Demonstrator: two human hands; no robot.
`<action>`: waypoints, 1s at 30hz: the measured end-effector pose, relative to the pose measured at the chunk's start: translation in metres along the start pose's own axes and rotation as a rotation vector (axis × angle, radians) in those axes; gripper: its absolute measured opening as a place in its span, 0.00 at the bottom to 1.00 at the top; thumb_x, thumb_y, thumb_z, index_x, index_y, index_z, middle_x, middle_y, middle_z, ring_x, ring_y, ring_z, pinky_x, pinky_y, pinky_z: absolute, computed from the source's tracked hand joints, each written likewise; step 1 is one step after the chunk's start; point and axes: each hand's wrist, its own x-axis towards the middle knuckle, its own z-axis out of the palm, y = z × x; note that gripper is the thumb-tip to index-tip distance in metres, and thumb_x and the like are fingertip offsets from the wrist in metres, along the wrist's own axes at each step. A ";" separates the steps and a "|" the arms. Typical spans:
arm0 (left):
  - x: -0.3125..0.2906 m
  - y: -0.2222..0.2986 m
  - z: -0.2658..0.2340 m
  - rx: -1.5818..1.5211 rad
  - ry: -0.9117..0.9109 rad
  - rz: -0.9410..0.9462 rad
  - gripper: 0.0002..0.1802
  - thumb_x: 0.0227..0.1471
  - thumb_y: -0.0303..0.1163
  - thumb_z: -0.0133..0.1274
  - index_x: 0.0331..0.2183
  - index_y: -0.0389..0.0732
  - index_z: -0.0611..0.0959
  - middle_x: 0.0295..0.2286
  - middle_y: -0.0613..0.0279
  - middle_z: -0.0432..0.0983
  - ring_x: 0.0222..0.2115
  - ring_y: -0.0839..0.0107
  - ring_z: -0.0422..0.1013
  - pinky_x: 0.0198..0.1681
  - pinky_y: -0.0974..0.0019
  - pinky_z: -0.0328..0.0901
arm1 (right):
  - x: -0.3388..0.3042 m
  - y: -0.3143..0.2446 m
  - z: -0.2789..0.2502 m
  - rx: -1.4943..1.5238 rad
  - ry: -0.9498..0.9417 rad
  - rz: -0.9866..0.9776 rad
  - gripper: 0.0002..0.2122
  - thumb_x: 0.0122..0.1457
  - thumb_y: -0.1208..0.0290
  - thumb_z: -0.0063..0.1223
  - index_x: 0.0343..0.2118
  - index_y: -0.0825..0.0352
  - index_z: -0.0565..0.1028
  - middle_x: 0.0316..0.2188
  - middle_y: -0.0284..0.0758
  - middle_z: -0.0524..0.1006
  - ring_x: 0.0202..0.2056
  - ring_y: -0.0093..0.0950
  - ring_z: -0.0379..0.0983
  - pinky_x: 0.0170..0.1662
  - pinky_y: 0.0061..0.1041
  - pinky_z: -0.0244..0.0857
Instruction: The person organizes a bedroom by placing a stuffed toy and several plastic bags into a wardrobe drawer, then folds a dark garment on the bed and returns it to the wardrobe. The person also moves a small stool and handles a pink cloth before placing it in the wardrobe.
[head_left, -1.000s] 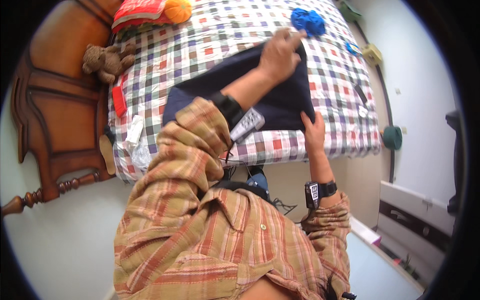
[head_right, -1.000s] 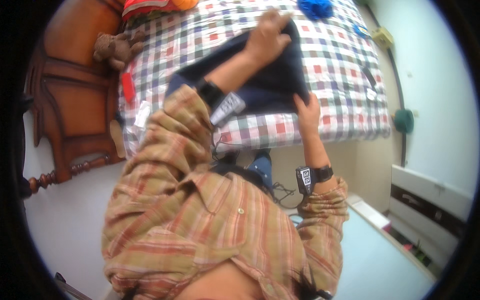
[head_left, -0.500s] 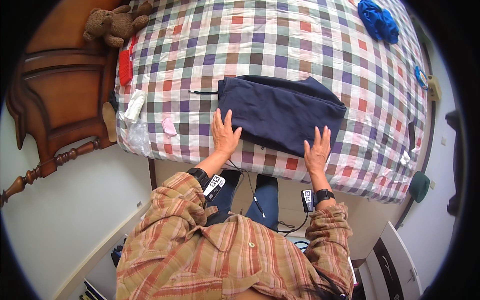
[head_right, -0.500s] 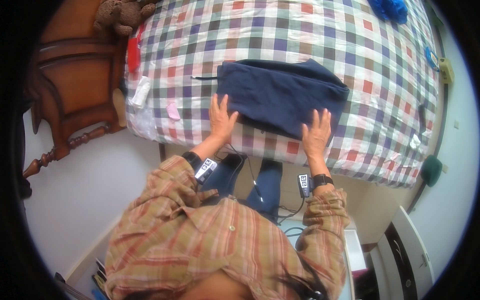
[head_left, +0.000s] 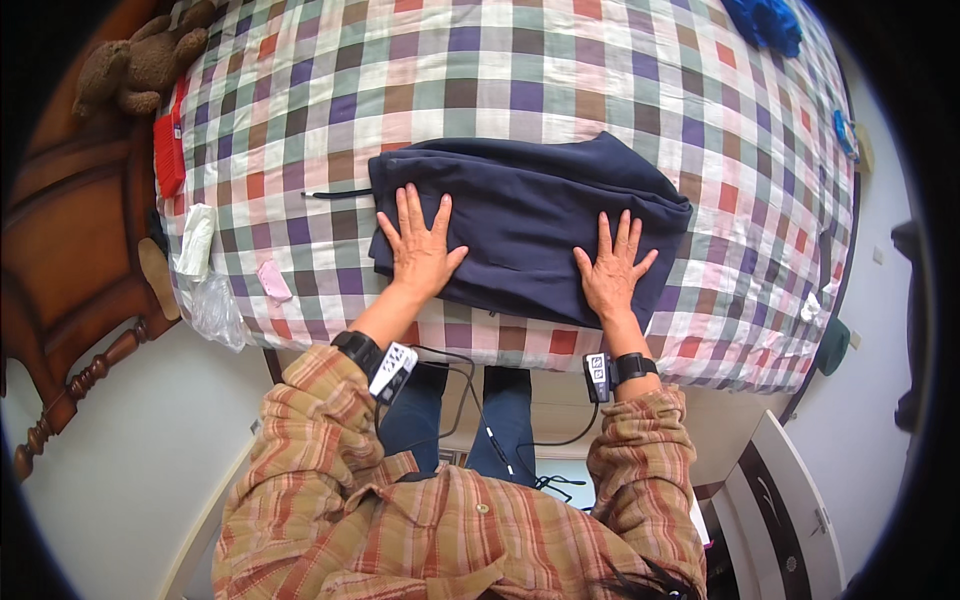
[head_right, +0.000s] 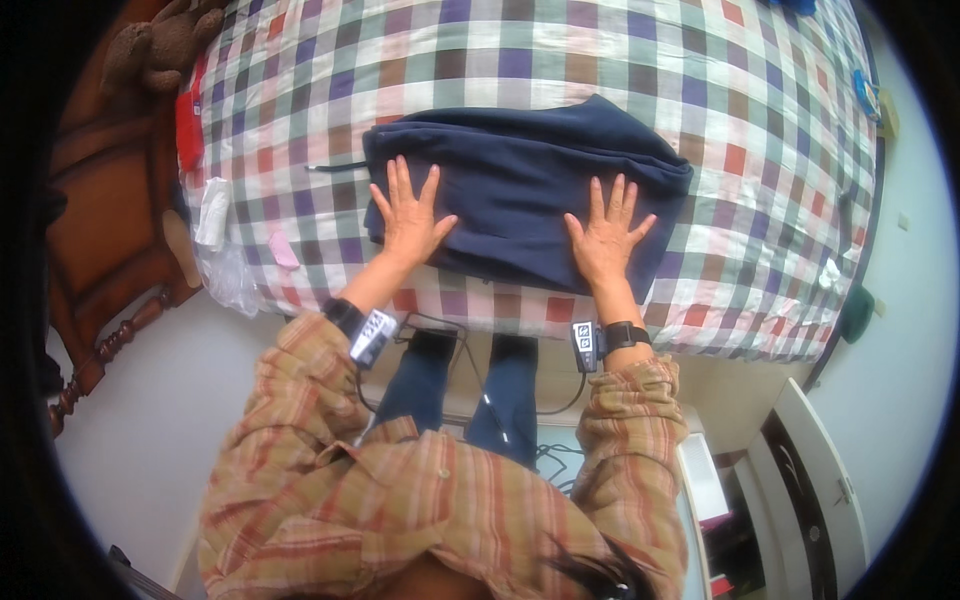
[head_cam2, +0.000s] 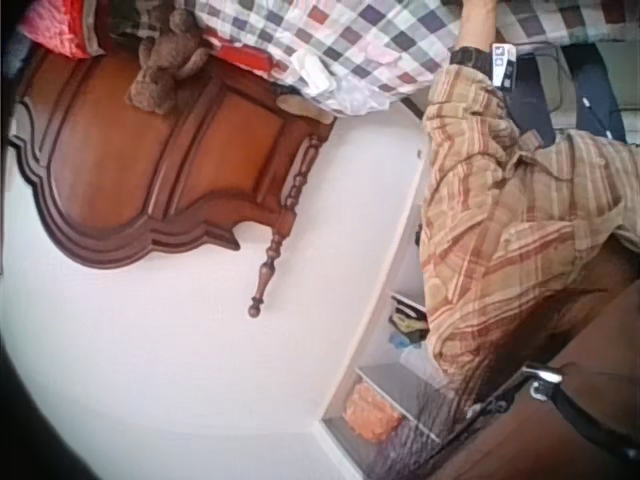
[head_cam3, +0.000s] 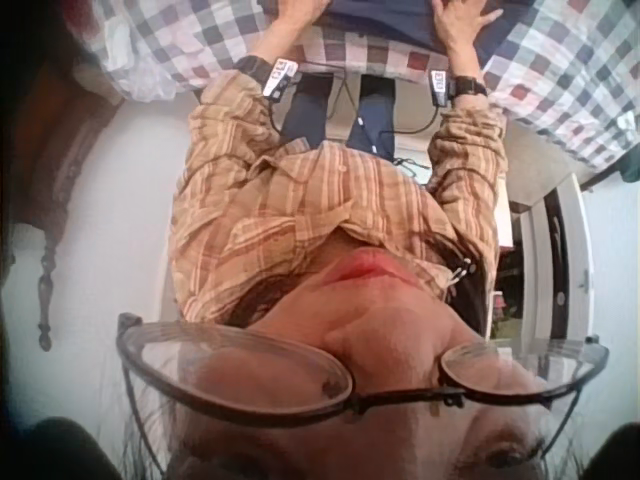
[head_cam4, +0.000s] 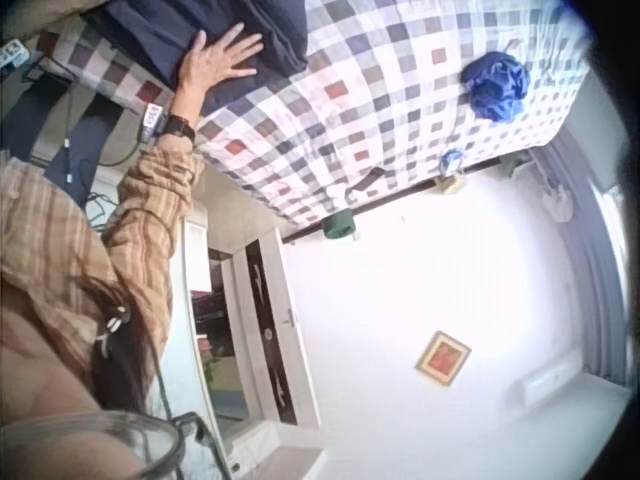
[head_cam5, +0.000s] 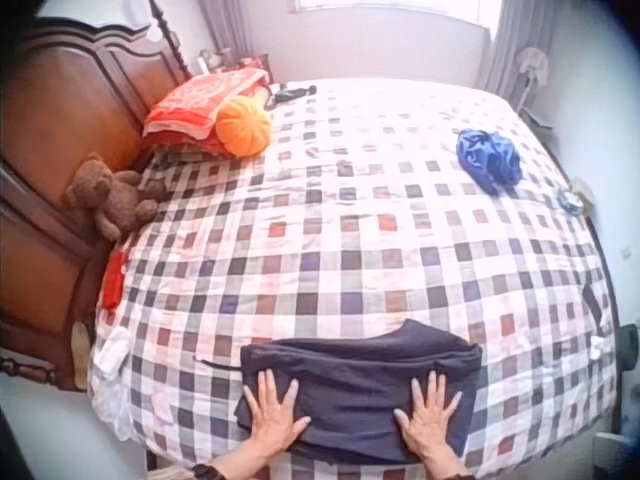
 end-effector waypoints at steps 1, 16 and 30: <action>0.004 0.012 -0.011 -0.014 0.077 0.015 0.47 0.41 0.49 0.58 0.59 0.49 0.55 0.59 0.39 0.29 0.61 0.45 0.28 0.58 0.38 0.27 | 0.006 -0.009 -0.013 0.015 -0.014 0.014 0.33 0.53 0.52 0.49 0.60 0.55 0.53 0.64 0.36 0.42 0.64 0.36 0.32 0.59 0.55 0.24; 0.026 0.038 0.004 0.003 0.005 -0.168 0.58 0.37 0.67 0.50 0.61 0.53 0.42 0.60 0.44 0.24 0.61 0.51 0.20 0.56 0.37 0.18 | -0.011 0.074 0.014 -0.068 0.137 0.421 0.36 0.53 0.47 0.47 0.60 0.61 0.52 0.61 0.43 0.50 0.63 0.38 0.41 0.60 0.49 0.36; -0.035 0.006 0.011 -0.282 -0.006 0.279 0.30 0.49 0.39 0.53 0.55 0.51 0.65 0.58 0.46 0.47 0.59 0.54 0.47 0.58 0.53 0.47 | -0.033 -0.094 -0.125 1.148 -0.109 0.214 0.31 0.46 0.76 0.52 0.55 0.75 0.55 0.43 0.43 0.70 0.43 0.32 0.69 0.47 0.25 0.63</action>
